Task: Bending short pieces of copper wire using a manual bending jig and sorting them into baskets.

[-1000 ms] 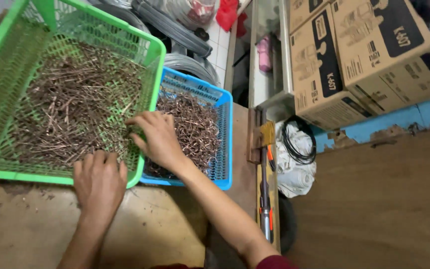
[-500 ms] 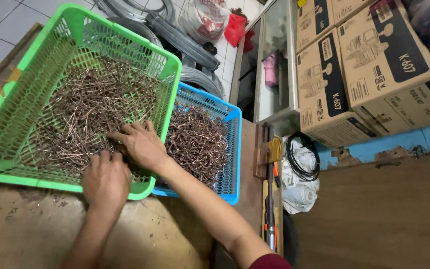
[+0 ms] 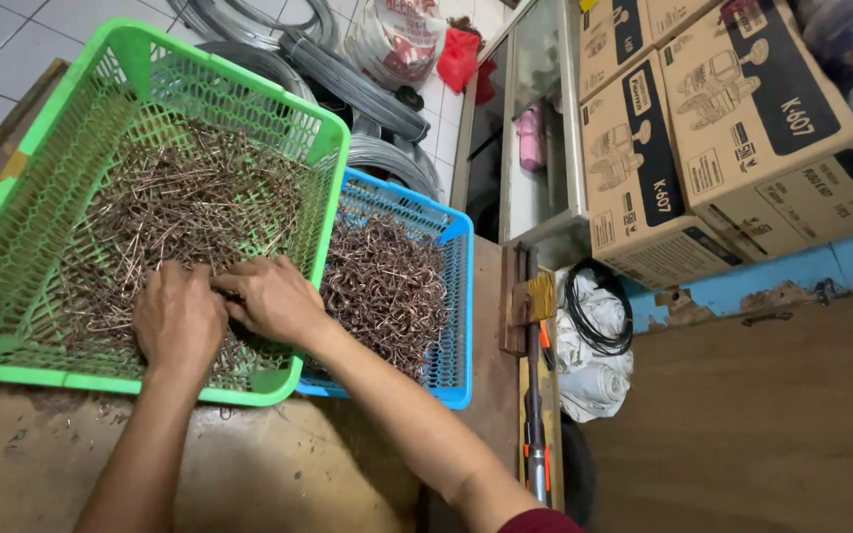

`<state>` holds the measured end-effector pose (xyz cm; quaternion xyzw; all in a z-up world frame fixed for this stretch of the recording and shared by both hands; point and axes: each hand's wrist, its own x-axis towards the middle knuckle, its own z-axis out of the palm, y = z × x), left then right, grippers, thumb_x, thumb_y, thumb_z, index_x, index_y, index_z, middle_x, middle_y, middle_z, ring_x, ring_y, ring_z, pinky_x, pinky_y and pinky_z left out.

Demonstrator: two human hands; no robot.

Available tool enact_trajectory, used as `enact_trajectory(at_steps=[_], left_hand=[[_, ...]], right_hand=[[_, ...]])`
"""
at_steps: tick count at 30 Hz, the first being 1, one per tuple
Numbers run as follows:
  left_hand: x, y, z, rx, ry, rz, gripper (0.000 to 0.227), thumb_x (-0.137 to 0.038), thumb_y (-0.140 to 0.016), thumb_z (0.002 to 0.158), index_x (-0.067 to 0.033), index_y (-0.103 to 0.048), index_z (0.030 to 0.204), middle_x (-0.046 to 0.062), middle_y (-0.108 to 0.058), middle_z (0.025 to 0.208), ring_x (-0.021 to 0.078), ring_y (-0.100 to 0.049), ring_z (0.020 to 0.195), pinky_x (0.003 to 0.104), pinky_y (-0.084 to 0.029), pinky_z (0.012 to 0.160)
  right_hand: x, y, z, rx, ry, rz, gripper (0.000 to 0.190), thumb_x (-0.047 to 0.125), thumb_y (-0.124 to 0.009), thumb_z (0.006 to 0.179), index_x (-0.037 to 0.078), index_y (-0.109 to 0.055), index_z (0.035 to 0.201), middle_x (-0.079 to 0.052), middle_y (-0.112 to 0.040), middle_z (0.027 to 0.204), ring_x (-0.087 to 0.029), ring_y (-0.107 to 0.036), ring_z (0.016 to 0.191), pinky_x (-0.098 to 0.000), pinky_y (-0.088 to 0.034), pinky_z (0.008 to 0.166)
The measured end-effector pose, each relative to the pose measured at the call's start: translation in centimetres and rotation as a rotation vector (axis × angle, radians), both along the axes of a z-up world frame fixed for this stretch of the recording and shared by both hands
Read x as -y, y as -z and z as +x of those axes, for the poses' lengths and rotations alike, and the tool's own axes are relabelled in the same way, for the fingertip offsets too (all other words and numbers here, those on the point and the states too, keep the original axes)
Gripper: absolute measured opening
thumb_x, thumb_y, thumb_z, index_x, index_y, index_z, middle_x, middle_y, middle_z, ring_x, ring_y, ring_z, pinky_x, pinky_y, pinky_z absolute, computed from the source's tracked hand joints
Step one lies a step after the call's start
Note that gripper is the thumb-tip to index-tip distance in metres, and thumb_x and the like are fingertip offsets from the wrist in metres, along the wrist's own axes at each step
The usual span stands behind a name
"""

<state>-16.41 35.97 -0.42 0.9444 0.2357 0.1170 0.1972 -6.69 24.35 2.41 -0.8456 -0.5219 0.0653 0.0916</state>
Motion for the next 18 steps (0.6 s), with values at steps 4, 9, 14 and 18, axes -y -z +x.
enact_trajectory(at_steps=[4, 9, 14, 18], left_hand=[[-0.5, 3.5, 0.6, 0.150, -0.011, 0.102, 0.031, -0.017, -0.071, 0.089, -0.0073, -0.075, 0.118, 0.017, -0.069, 0.105, 0.0342, -0.068, 0.099, 0.047, -0.055, 0.084], [-0.6, 3.7, 0.6, 0.174, -0.026, 0.129, 0.026, -0.021, -0.066, 0.088, -0.0084, -0.074, 0.110, 0.014, -0.066, 0.102, 0.0340, -0.066, 0.099, 0.047, -0.054, 0.085], [-0.5, 4.9, 0.8, 0.090, -0.016, 0.097, 0.028, -0.021, -0.065, 0.091, -0.0120, -0.075, 0.115, 0.011, -0.068, 0.103, 0.0304, -0.067, 0.103, 0.043, -0.052, 0.086], [-0.2, 4.8, 0.7, 0.106, -0.023, 0.108, 0.029, -0.025, -0.067, 0.094, -0.0135, -0.074, 0.119, 0.011, -0.069, 0.106, 0.0303, -0.068, 0.105, 0.043, -0.052, 0.087]], right_hand=[[-0.1, -1.4, -0.6, 0.007, -0.009, 0.019, 0.028, 0.025, -0.068, 0.093, 0.020, -0.072, 0.120, -0.009, -0.075, 0.117, -0.031, -0.071, 0.116, -0.0481, -0.054, 0.091], [-0.3, -2.0, -1.0, 0.011, -0.017, 0.019, 0.030, 0.027, -0.067, 0.091, 0.013, -0.071, 0.118, -0.014, -0.075, 0.113, -0.036, -0.072, 0.112, -0.0500, -0.056, 0.086], [0.2, 0.7, -0.3, -0.052, 0.017, 0.078, 0.031, 0.025, -0.066, 0.090, 0.013, -0.069, 0.118, -0.014, -0.075, 0.113, -0.036, -0.071, 0.113, -0.0500, -0.058, 0.089], [0.7, 0.6, -0.8, -0.133, 0.117, 0.206, 0.034, 0.019, -0.065, 0.092, 0.012, -0.067, 0.126, -0.015, -0.076, 0.112, -0.036, -0.073, 0.110, -0.0497, -0.060, 0.091]])
